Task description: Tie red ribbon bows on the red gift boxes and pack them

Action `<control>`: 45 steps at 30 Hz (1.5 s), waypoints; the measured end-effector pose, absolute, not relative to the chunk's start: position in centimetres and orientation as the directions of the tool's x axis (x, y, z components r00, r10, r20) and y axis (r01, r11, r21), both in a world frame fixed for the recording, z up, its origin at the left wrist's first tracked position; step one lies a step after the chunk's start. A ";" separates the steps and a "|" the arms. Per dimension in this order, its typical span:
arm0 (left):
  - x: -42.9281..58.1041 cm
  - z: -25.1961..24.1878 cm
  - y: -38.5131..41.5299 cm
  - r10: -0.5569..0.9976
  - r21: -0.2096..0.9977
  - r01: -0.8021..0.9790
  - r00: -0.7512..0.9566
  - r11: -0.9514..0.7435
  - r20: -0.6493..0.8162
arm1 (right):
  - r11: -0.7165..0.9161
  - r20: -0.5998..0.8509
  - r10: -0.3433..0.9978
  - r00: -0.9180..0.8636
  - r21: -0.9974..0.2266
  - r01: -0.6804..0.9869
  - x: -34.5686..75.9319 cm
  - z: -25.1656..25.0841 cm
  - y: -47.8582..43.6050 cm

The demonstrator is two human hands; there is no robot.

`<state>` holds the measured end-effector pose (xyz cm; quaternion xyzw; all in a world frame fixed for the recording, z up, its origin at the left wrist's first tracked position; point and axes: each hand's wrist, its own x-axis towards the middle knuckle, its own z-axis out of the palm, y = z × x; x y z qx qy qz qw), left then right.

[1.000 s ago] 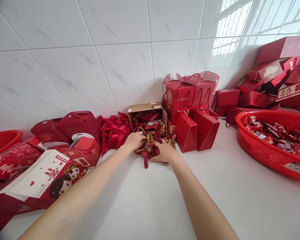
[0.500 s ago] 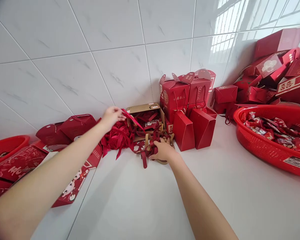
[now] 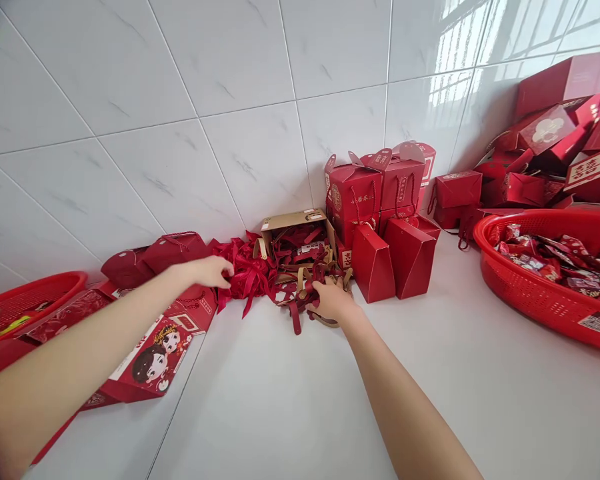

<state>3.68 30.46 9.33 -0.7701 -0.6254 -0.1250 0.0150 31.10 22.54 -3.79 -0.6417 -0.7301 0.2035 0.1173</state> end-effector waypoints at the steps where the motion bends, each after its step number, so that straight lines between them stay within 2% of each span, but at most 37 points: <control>1: 4.1 8.2 29.8 0.965 0.073 0.972 0.207 -0.221 0.163 | 0.097 -0.087 0.985 -0.152 -0.448 0.889 31.1 -3.8 22.5; 5: 6.2 5.5 27.4 0.949 -0.098 0.952 0.299 -0.290 0.099 | 0.094 -0.079 0.986 -0.144 -0.443 0.892 30.6 -3.9 22.3; 8: 7.8 4.2 26.5 0.905 -0.121 0.899 0.425 -0.421 0.007 | 0.086 -0.052 0.992 -0.119 -0.428 0.900 29.8 -4.3 22.4; 11: 8.7 2.1 26.1 0.872 -0.074 0.869 0.485 -0.489 -0.069 | 0.079 0.012 0.997 -0.081 -0.417 0.906 29.2 -4.9 22.7; 13: 8.8 0.2 25.9 0.879 -0.031 0.879 0.473 -0.475 -0.061 | 0.076 0.070 0.996 -0.051 -0.416 0.906 28.9 -5.3 23.0; 18: 7.7 -4.5 25.0 0.934 0.104 0.930 0.341 -0.351 0.102 | 0.125 0.214 0.976 -0.032 -0.436 0.891 29.1 -4.5 24.9; 22: 6.9 -6.1 24.7 0.947 0.211 0.930 0.265 -0.301 0.183 | 0.166 0.340 0.940 -0.015 -0.420 0.892 29.3 -2.4 27.7; 24: 6.7 -6.2 24.8 0.944 0.247 0.918 0.268 -0.311 0.194 | 0.177 0.320 0.946 -0.043 -0.402 0.899 29.3 -1.7 29.2; 28: 6.6 -6.2 25.0 0.939 0.289 0.900 0.275 -0.327 0.206 | 0.183 0.174 0.977 -0.127 -0.361 0.914 29.5 -0.7 30.9; 32: 6.4 -6.3 25.1 0.933 0.316 0.883 0.293 -0.348 0.209 | 0.180 0.090 0.983 -0.159 -0.315 0.932 30.6 1.6 30.4; 37: 6.3 -6.1 24.9 0.930 0.358 0.863 0.291 -0.356 0.225 | 0.153 0.102 0.986 -0.130 -0.274 0.950 30.7 4.6 26.5; 40: 6.1 -5.8 24.3 0.932 0.383 0.855 0.273 -0.349 0.240 | 0.217 0.118 0.975 -0.189 -0.295 0.931 28.7 4.1 23.0; 45: 5.6 -5.6 22.0 0.938 0.404 0.854 0.241 -0.327 0.249 | 0.270 0.062 0.963 -0.264 -0.305 0.913 25.1 0.6 20.3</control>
